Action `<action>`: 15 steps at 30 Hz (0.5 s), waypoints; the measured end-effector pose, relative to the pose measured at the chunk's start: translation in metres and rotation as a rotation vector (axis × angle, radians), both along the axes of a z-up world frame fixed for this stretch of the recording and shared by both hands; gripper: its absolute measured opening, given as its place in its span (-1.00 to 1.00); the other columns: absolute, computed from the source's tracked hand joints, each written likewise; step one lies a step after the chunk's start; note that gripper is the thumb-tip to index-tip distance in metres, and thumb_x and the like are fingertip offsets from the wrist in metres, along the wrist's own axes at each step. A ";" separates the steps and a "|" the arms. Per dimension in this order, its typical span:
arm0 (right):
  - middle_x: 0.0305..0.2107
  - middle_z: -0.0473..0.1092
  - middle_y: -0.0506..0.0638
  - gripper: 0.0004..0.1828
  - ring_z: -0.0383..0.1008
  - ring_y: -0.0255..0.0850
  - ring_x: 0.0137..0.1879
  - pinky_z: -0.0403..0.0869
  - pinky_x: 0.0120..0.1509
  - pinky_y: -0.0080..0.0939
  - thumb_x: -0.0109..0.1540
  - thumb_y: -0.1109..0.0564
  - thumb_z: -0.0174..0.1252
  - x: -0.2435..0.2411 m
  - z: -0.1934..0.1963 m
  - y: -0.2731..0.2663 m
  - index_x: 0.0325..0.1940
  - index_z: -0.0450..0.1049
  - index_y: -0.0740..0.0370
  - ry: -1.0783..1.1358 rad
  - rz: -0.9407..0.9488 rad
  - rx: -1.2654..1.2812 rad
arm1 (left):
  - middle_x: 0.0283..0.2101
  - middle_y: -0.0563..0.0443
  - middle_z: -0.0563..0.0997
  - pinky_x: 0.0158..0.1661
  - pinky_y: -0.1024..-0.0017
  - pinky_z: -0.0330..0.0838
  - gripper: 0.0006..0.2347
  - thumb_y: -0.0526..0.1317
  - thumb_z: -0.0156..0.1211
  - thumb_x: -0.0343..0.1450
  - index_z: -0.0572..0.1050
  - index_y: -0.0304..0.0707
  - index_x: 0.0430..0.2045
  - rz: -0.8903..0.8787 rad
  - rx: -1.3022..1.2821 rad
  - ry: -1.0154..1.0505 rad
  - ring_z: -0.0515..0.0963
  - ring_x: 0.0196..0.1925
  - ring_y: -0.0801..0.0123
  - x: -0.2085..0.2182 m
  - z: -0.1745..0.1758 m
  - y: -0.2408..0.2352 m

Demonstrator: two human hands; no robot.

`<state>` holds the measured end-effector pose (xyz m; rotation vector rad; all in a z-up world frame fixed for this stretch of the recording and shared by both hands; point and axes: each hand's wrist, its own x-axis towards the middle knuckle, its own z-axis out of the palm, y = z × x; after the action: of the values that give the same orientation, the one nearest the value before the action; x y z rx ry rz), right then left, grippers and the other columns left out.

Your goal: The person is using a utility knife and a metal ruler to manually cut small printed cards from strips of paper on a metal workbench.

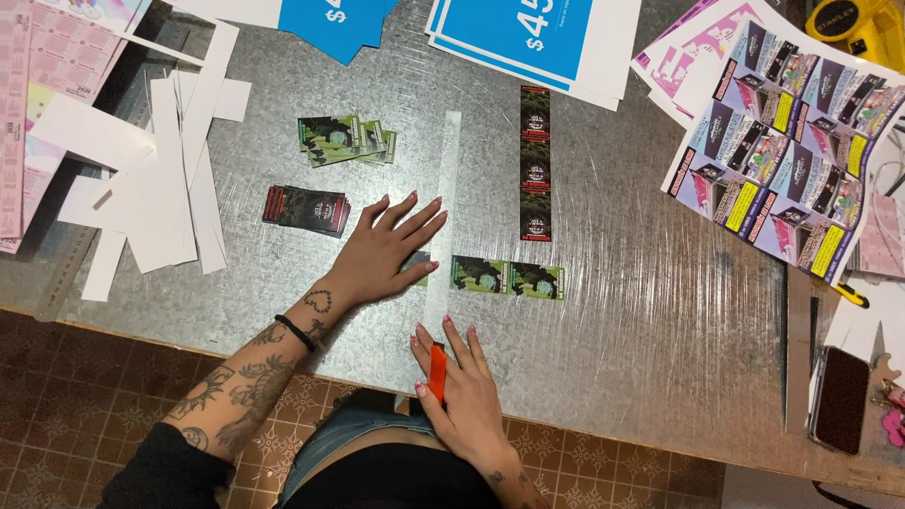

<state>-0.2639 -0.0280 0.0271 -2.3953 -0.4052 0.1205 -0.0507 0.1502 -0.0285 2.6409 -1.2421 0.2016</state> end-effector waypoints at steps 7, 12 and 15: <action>0.59 0.14 -0.07 -0.36 -0.13 0.07 0.74 -0.26 0.76 0.27 0.53 -0.18 -0.32 0.000 -0.001 0.000 0.65 0.17 0.07 0.005 -0.008 0.011 | 0.69 0.19 0.02 0.49 -0.02 -0.10 -0.37 0.29 -0.40 0.64 0.02 0.09 0.63 0.001 0.017 -0.027 0.11 0.66 0.10 0.001 -0.004 -0.001; 0.58 0.15 -0.06 -0.35 -0.12 0.07 0.74 -0.24 0.76 0.26 0.54 -0.18 -0.34 0.000 -0.003 0.000 0.65 0.18 0.09 -0.018 0.001 -0.015 | 0.69 0.15 0.04 0.50 -0.05 -0.13 -0.36 0.27 -0.40 0.64 0.04 0.02 0.63 -0.004 0.012 -0.036 0.04 0.68 0.10 0.000 -0.003 -0.001; 0.59 0.13 -0.07 -0.34 -0.13 0.06 0.74 -0.25 0.77 0.24 0.53 -0.21 -0.35 0.000 -0.001 0.000 0.65 0.17 0.08 -0.006 -0.006 -0.005 | 0.68 0.12 0.07 0.50 -0.04 -0.12 -0.34 0.27 -0.39 0.63 0.05 -0.07 0.61 0.004 0.012 0.005 0.06 0.67 0.09 -0.002 0.002 -0.001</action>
<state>-0.2635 -0.0276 0.0258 -2.4022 -0.4012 0.1117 -0.0525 0.1496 -0.0262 2.6522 -1.2401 0.1884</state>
